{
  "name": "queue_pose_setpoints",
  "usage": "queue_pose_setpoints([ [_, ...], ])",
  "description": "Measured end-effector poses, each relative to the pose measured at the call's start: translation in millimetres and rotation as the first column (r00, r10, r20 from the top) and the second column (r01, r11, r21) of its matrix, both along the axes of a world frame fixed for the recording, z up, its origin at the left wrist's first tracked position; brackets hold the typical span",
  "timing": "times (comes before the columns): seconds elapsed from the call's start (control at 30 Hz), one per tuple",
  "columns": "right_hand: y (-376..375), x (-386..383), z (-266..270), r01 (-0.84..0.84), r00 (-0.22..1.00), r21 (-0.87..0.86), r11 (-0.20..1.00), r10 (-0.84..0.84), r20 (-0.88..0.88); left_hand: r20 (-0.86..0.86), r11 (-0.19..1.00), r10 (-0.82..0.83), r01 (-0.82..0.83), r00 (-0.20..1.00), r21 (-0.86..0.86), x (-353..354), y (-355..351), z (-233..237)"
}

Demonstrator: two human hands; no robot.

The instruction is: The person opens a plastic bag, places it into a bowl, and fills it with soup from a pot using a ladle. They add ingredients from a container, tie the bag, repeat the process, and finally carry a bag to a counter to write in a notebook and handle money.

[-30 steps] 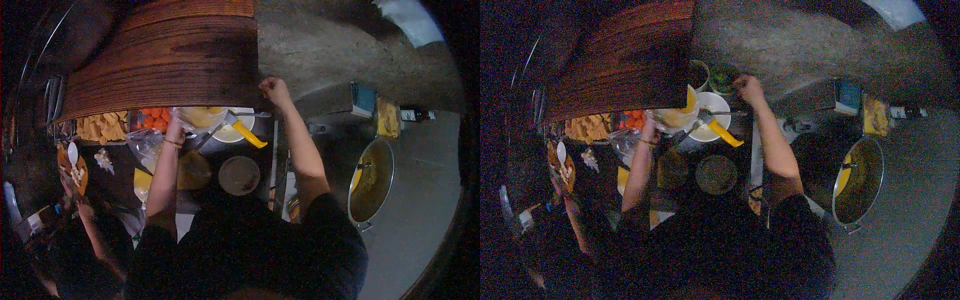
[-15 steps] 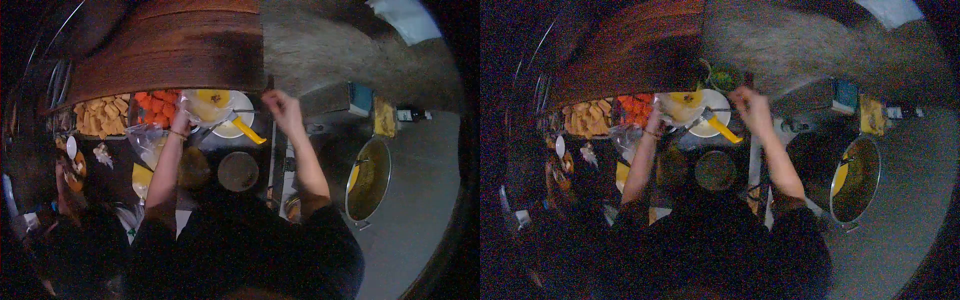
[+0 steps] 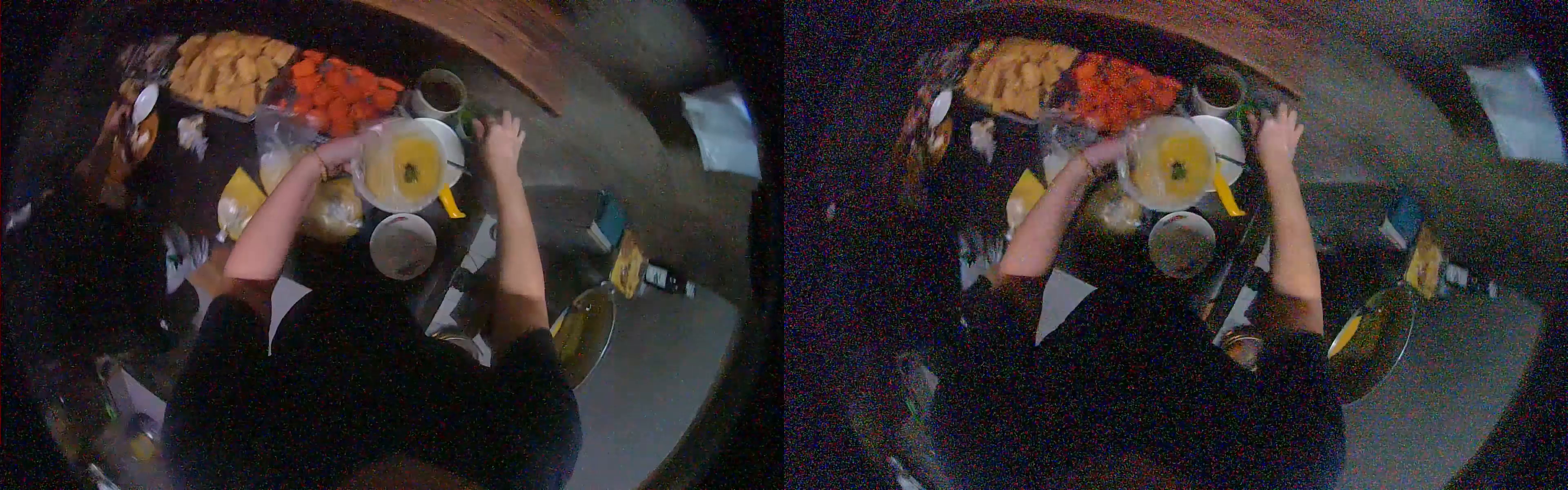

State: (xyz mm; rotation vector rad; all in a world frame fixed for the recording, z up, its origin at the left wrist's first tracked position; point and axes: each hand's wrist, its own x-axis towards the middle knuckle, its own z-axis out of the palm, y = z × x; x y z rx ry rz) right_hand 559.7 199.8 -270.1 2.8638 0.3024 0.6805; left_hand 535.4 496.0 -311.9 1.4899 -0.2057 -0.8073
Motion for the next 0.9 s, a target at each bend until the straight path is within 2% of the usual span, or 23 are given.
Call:
queue_pose_setpoints([
  [0.03,30.6,-8.6,31.7,-0.033,0.975,0.131,0.991,0.060,-0.214,-0.140,0.981,0.116,-0.136,0.983,-0.140,-13.5,-4.5,-12.4],
  [0.07,55.7,-17.8,45.1,-0.027,0.894,0.258,0.966,0.139,-0.425,-0.147,0.978,0.143,-0.163,0.979,-0.133,-27.7,-2.2,1.6],
  [0.1,69.5,-26.0,27.6,-0.124,0.756,0.630,0.767,0.484,-0.441,-0.200,0.998,-0.032,0.043,0.979,0.049,-40.3,2.2,28.8],
  [0.13,81.2,-31.7,7.5,-0.113,0.566,0.895,0.431,0.769,-0.299,-0.277,0.943,-0.194,0.256,0.941,0.212,-47.4,6.5,46.1],
  [0.17,98.9,-40.5,-2.7,-0.178,0.439,0.882,0.437,0.837,-0.326,-0.061,0.945,-0.169,0.180,0.984,0.272,-48.8,17.0,-22.7],
  [0.2,114.9,-47.6,-4.4,-0.248,0.302,0.866,0.433,0.884,-0.356,-0.051,0.949,-0.145,0.153,0.988,0.276,-64.1,19.4,-1.6],
  [0.23,122.3,-55.3,-3.3,-0.267,0.283,0.865,0.425,0.893,-0.351,-0.135,0.977,-0.121,0.142,0.983,0.158,-86.8,21.1,19.2],
  [0.27,127.4,-69.4,0.0,-0.138,0.196,0.916,0.376,0.917,-0.347,-0.211,0.992,-0.110,0.122,0.971,0.042,-106.6,22.1,35.5],
  [0.3,133.2,-82.8,1.3,0.016,0.102,0.942,0.335,0.937,-0.335,-0.332,0.982,-0.165,0.187,0.929,0.035,-114.2,29.9,32.0],
  [0.33,136.9,-95.6,3.3,0.012,0.083,0.943,0.332,0.940,-0.332,-0.335,0.985,-0.145,0.168,0.931,0.039,-128.4,34.2,27.5],
  [0.4,143.0,-116.3,10.9,0.173,-0.026,0.884,0.434,0.899,-0.436,-0.417,0.993,-0.104,0.116,0.903,0.004,-159.3,39.9,17.4],
  [0.47,143.9,-131.7,-12.0,0.192,-0.045,0.867,0.460,0.887,-0.460,-0.454,0.999,-0.032,0.031,0.891,-0.010,-193.4,45.1,6.5],
  [0.53,144.7,-144.7,-31.0,0.064,-0.129,0.909,0.413,0.906,-0.402,-0.478,0.999,0.031,-0.045,0.878,-0.018,-225.8,49.8,-10.3],
  [0.57,143.8,-156.3,-30.9,0.064,-0.142,0.907,0.417,0.903,-0.405,-0.486,0.981,0.126,-0.180,0.865,-0.066,-243.6,51.6,-22.5],
  [0.63,138.3,-183.6,-25.9,0.061,0.068,0.870,0.489,0.868,-0.492,-0.520,0.905,0.283,-0.404,0.806,-0.135,-275.2,49.0,-30.0],
  [0.67,137.2,-192.8,-26.4,0.060,0.056,0.866,0.496,0.865,-0.499,-0.526,0.899,0.288,-0.415,0.800,-0.140,-284.9,49.7,-37.6],
  [0.73,135.9,-212.9,-30.7,-0.176,0.124,0.712,0.680,0.732,-0.669,-0.585,0.825,0.431,-0.562,0.687,-0.053,-305.9,50.5,-75.1],
  [0.77,141.3,-221.2,-22.4,-0.173,0.112,0.700,0.693,0.720,-0.685,-0.588,0.823,0.472,-0.567,0.657,0.027,-311.1,54.0,-105.4],
  [0.8,148.8,-227.9,-21.1,-0.174,0.102,0.697,0.696,0.717,-0.690,-0.595,0.819,0.474,-0.574,0.650,0.025,-309.1,56.7,-116.7],
  [0.83,156.5,-234.4,-21.1,-0.067,0.121,0.785,0.616,0.786,-0.606,-0.308,0.790,0.609,-0.522,0.731,0.323,-306.3,58.9,-123.8],
  [0.87,162.3,-237.7,-22.0,0.036,0.155,0.856,0.516,0.843,-0.515,0.015,0.639,0.607,-0.499,0.795,0.585,-305.8,58.9,-127.1],
  [0.9,167.7,-235.6,-28.7,0.035,0.154,0.854,0.518,0.842,-0.517,0.016,0.677,0.399,-0.307,0.917,0.669,-299.7,50.7,-58.9],
])
